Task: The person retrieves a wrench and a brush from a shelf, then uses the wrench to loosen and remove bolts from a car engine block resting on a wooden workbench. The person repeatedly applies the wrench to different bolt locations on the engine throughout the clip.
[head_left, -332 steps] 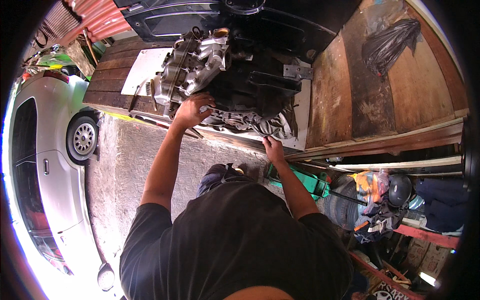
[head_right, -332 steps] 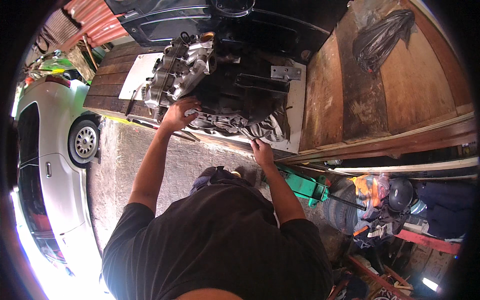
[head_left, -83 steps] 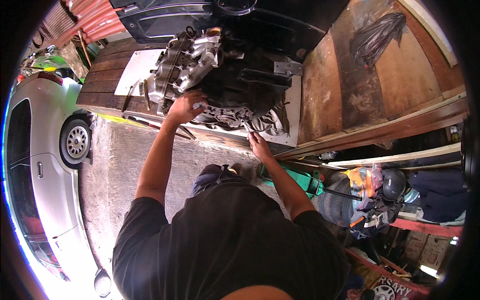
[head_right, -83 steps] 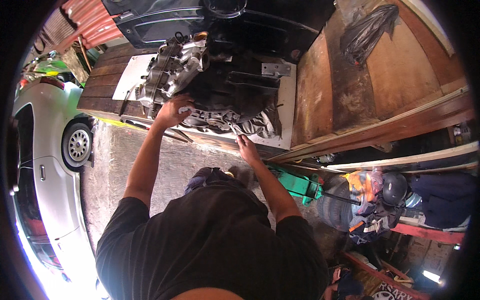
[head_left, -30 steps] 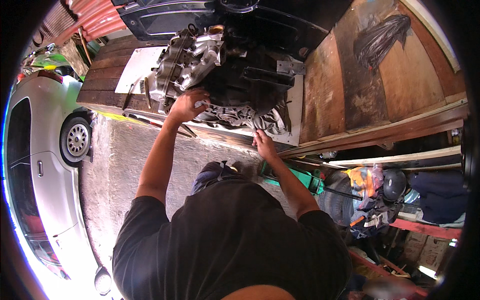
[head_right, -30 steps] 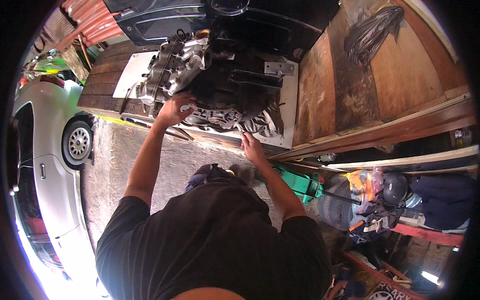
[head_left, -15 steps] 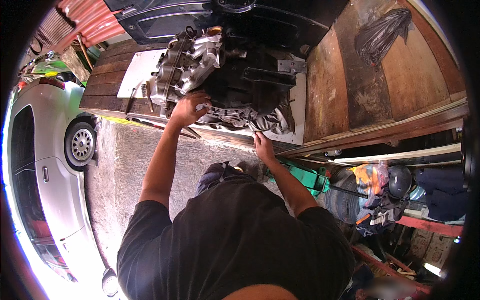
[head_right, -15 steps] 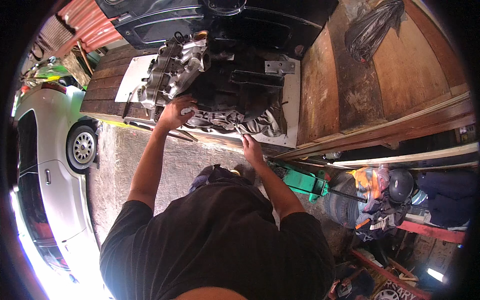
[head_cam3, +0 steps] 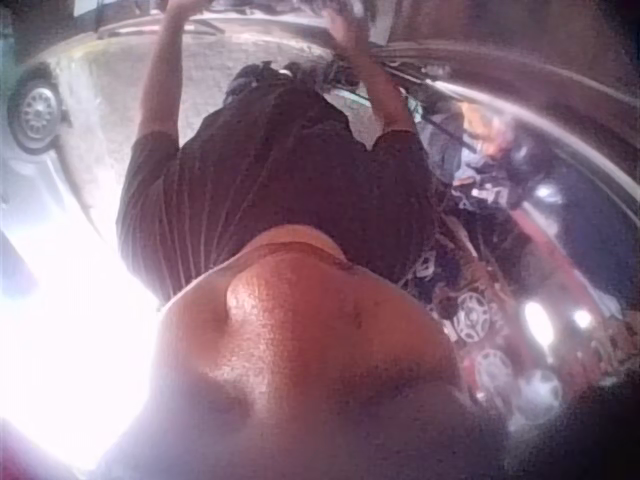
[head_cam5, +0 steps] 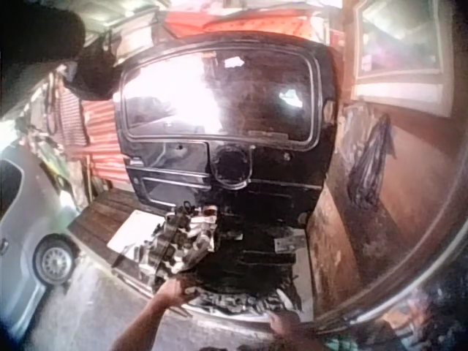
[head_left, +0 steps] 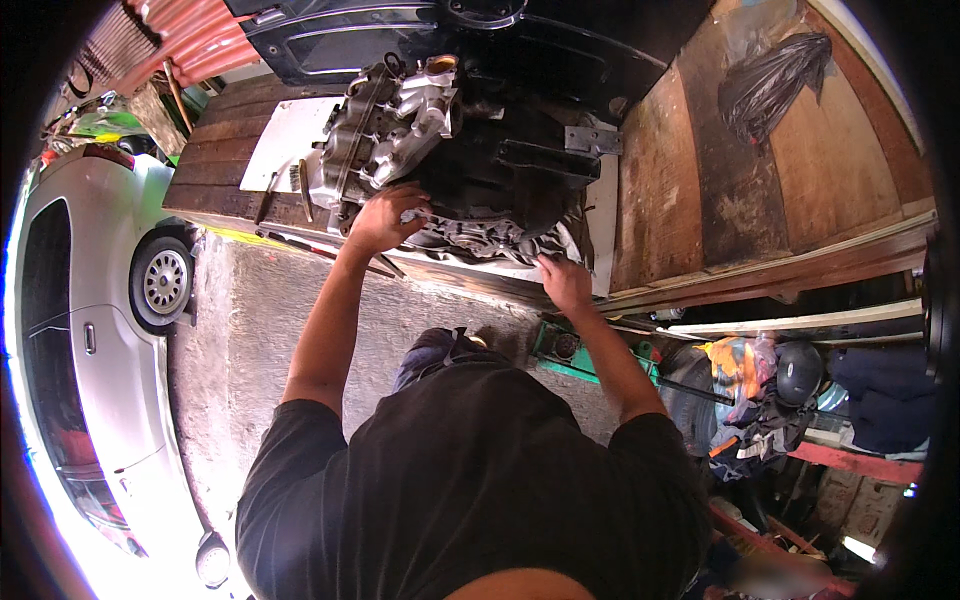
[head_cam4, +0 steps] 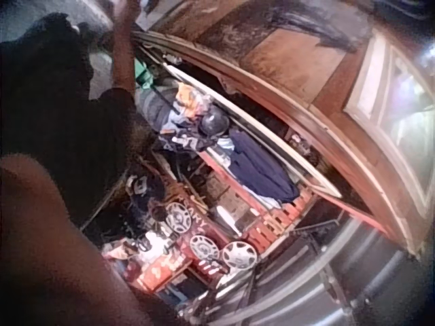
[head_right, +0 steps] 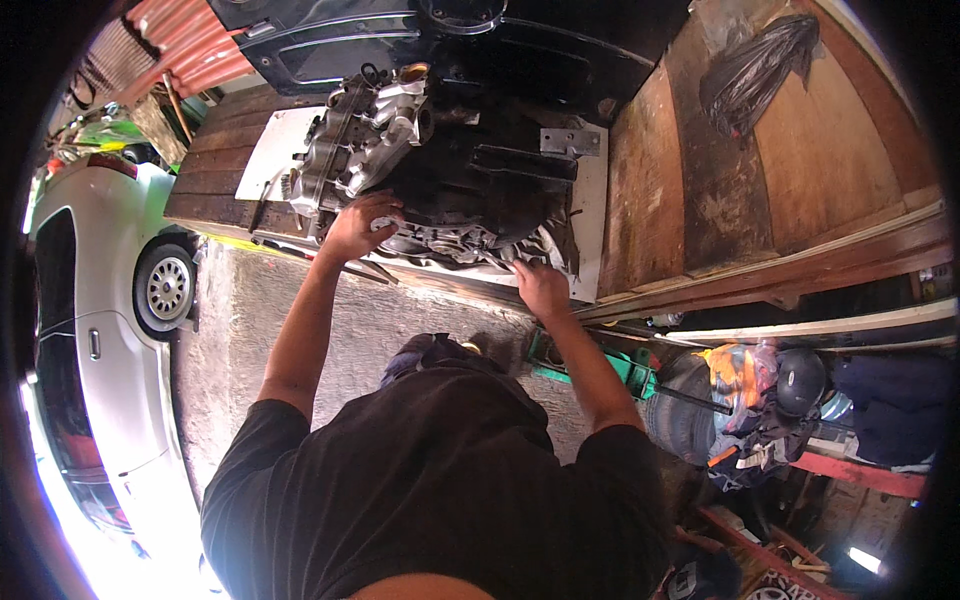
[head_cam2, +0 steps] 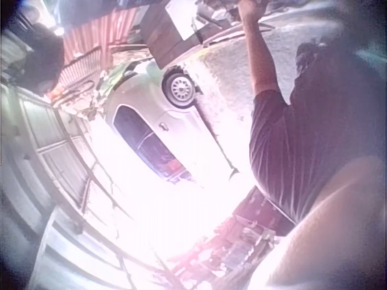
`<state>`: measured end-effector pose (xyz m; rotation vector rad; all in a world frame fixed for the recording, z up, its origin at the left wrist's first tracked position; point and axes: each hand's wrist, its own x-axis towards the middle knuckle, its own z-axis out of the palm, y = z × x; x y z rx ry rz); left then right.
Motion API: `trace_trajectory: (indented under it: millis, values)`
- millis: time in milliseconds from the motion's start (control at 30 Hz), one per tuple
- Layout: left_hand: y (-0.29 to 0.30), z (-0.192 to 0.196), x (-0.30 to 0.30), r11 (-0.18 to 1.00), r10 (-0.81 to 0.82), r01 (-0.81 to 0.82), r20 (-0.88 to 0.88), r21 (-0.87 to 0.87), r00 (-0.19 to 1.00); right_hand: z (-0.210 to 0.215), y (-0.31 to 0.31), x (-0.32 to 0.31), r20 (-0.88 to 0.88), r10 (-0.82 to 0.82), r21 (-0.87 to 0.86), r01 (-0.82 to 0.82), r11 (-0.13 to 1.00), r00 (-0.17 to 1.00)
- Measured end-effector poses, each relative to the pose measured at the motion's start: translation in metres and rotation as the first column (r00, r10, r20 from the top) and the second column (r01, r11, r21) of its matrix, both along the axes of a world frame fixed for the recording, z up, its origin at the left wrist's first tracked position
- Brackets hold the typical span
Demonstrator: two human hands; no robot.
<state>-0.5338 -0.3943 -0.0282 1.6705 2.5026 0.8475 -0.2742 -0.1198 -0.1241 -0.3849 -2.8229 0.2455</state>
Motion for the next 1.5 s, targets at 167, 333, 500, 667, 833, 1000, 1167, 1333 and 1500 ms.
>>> trace_trajectory:
  millis: [167, 333, 500, 667, 833, 1000, 1167, 1333, 1500]
  values:
    - [0.001, 0.001, 0.002, 1.0, 0.017, -0.018, 0.032, 0.008, 0.999, 0.09, 0.002, -0.018, 0.157, 0.099, 0.083, -0.113, 0.99, 0.983]
    - [0.001, 0.0, -0.001, 1.0, 0.003, -0.003, 0.011, 0.007, 1.0, 0.141, -0.019, -0.063, 0.314, 0.124, 0.239, -0.205, 0.949, 0.941]
    - [-0.002, -0.004, -0.001, 1.0, 0.014, -0.014, 0.017, 0.013, 1.0, 0.163, -0.022, -0.065, 0.201, 0.228, -0.04, -0.225, 0.974, 0.953]
    - [0.002, -0.005, -0.001, 0.999, -0.004, 0.004, 0.007, 0.038, 1.0, 0.072, -0.012, -0.022, 0.178, 0.2, -0.518, -0.081, 0.852, 0.963]
    - [0.001, 0.003, 0.003, 1.0, -0.005, 0.005, 0.001, 0.016, 1.0, -0.036, -0.034, 0.013, 0.066, 0.056, -0.772, 0.015, 0.636, 0.996]
    - [0.0, 0.002, 0.0, 1.0, -0.025, 0.025, -0.002, 0.016, 1.0, -0.045, -0.06, 0.005, 0.028, -0.056, -0.784, 0.057, 0.618, 0.998]
    - [0.0, 0.0, -0.002, 1.0, -0.031, 0.031, 0.007, 0.004, 1.0, -0.066, -0.065, -0.009, -0.11, -0.016, -0.835, -0.083, 0.544, 0.994]
    - [0.001, 0.002, 0.0, 1.0, -0.029, 0.029, 0.01, -0.003, 1.0, -0.076, -0.067, -0.01, -0.129, -0.045, -0.819, -0.08, 0.569, 0.991]
    - [0.002, 0.005, 0.002, 1.0, -0.022, 0.022, 0.024, -0.005, 0.999, -0.075, -0.065, -0.01, -0.087, -0.075, -0.826, -0.029, 0.564, 0.993]
